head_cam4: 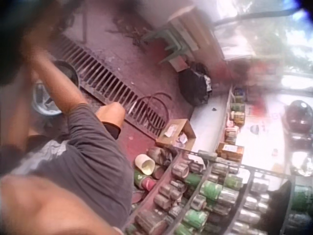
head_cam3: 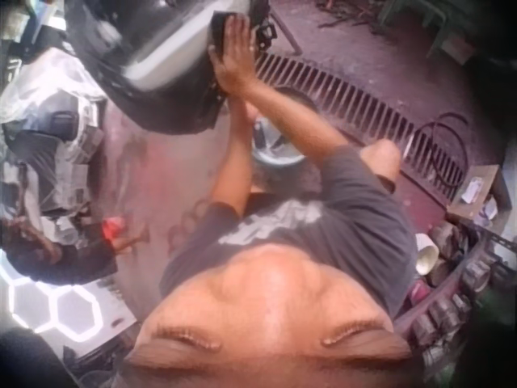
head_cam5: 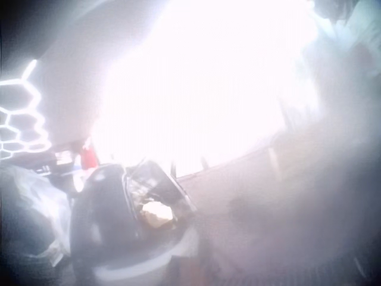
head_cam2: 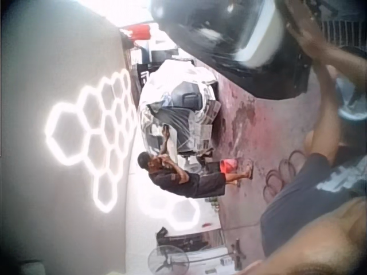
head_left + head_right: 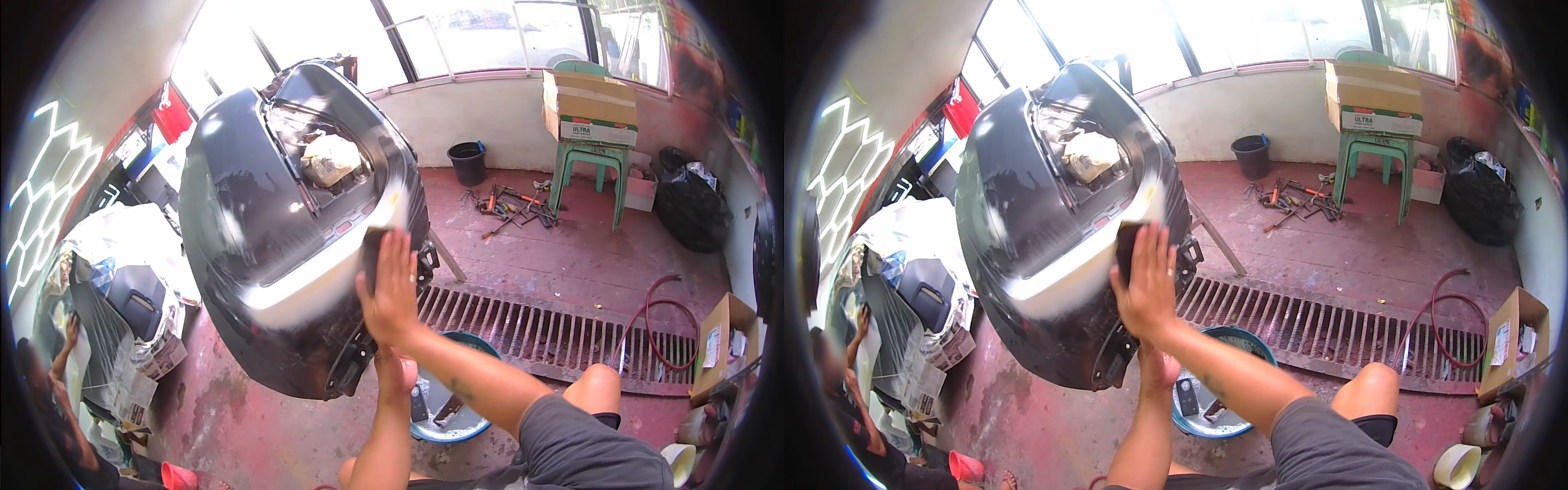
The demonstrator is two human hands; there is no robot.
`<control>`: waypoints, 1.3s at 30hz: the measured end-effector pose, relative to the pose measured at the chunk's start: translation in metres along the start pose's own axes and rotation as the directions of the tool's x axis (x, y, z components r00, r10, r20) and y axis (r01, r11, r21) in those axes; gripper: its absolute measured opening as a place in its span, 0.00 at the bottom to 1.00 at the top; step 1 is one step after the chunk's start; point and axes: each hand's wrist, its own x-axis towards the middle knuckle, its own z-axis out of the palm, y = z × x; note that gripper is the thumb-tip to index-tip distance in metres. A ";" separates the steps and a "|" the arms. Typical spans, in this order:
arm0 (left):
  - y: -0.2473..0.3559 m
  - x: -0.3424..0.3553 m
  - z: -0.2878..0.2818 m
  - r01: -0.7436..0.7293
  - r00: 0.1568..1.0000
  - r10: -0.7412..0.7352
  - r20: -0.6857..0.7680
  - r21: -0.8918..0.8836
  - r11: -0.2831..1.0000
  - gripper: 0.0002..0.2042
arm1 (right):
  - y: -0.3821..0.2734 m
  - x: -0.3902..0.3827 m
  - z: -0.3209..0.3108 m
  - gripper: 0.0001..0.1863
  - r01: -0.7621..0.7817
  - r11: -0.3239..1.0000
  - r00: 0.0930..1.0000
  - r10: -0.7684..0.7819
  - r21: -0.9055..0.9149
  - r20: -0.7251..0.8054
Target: The person is sanding a detached car bumper with a sanding block. They repeatedly dip the block into a bucket of water and rub it across the surface of the bumper. Another person is visible in the background working on a different car part.
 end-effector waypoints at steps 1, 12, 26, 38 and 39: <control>-0.002 0.005 -0.007 0.019 0.999 -0.020 -0.031 -0.033 0.999 0.40 | 0.009 0.024 0.000 0.44 -0.010 1.000 0.997 0.010 -0.002 -0.076; -0.009 0.012 -0.036 0.084 0.987 -0.108 -0.115 -0.193 0.978 0.29 | 0.126 -0.138 -0.066 0.22 -0.413 0.873 0.899 0.436 0.261 -0.037; -0.054 -0.020 -0.065 0.177 0.983 -0.176 -0.044 0.437 0.882 0.15 | 0.173 -0.259 -0.067 0.18 -0.271 0.918 0.599 0.396 -0.290 0.696; -0.050 -0.036 -0.026 -0.476 0.858 -0.392 0.333 0.800 -0.364 0.09 | 0.210 -0.233 -0.074 0.17 -0.077 0.881 0.347 0.462 -0.466 0.816; -0.019 -0.017 0.010 -0.579 0.810 -0.286 0.512 0.777 -0.247 0.09 | 0.209 -0.232 -0.075 0.18 -0.077 0.888 0.361 0.448 -0.452 0.818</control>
